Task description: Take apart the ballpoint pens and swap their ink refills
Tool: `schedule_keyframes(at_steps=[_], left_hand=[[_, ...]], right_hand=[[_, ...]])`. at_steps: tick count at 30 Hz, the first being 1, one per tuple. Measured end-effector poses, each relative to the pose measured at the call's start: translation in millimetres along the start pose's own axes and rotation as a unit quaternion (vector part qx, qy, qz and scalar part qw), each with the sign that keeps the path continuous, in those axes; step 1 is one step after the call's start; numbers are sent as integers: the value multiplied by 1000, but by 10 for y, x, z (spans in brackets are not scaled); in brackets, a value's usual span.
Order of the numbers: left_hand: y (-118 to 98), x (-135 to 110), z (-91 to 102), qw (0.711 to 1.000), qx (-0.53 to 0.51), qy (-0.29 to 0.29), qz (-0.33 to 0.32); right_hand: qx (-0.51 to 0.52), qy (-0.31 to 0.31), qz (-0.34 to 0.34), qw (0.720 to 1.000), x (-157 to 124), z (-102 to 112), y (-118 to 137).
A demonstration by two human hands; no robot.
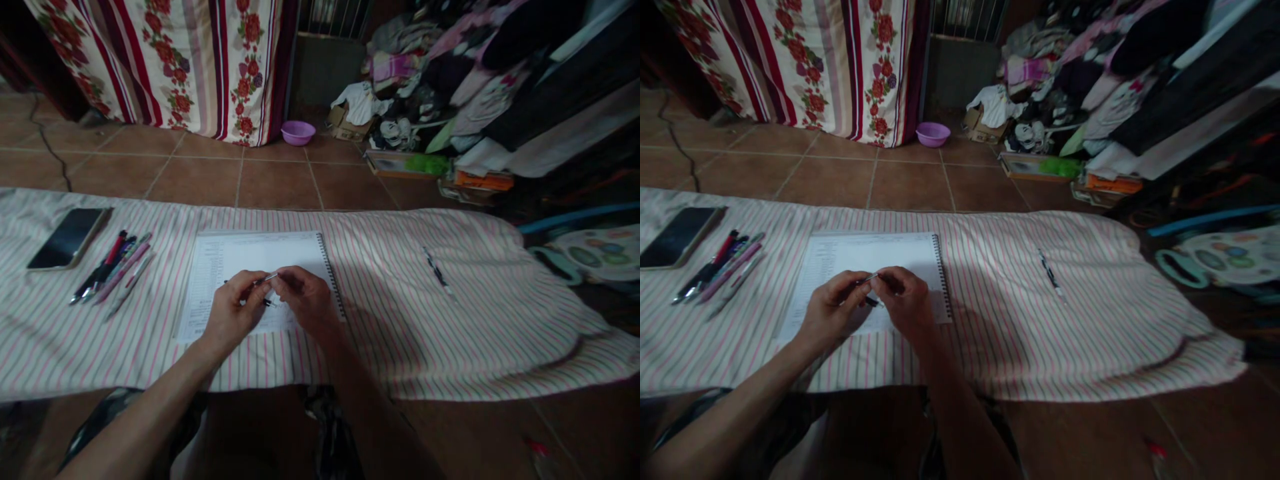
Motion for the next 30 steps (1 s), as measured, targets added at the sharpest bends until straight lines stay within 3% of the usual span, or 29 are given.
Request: schedule_keyframes(at_steps=[6,9,12,14,16,18,20,22,26,30], left_hand=[[-38,2,43,997,62,31,-17],[-12,-26,2,996,-35,57,60],[60,-79,-75,971,-154,84,165],[82,-99,-82,969,-151,84,175],[52,-93,-39,990,-69,70,104],[-36,-93,1,996,50,65,-32],[-124,-126,7,973,146,68,-166],[-162,-171,-9,943,216,67,-245],[-147,-250,-76,904,306,63,-291],[-125,-287,-110,908,314,66,-268]], right_hand=[[-183,29,84,979,-18,61,138],[-221,49,83,970,-29,71,172],[-196,74,39,977,-28,55,132],[-162,91,9,982,-28,37,83],[-115,96,-18,989,-30,27,31],[-61,87,-42,993,-34,27,-17],[-23,78,-55,995,-39,20,-56],[6,78,-69,995,-42,-3,-94],[50,84,-114,989,-44,-57,-166],[-6,91,-99,991,-45,-81,-152]])
Point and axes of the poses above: each hand's wrist, its own x-axis towards the middle knuckle, its own z-axis out of the back of the hand, y = z × x, the point moved 4 cm from there along x, towards the middle knuckle, and after that the axes turned 8 degrees about -x, right-handed, at the moved point
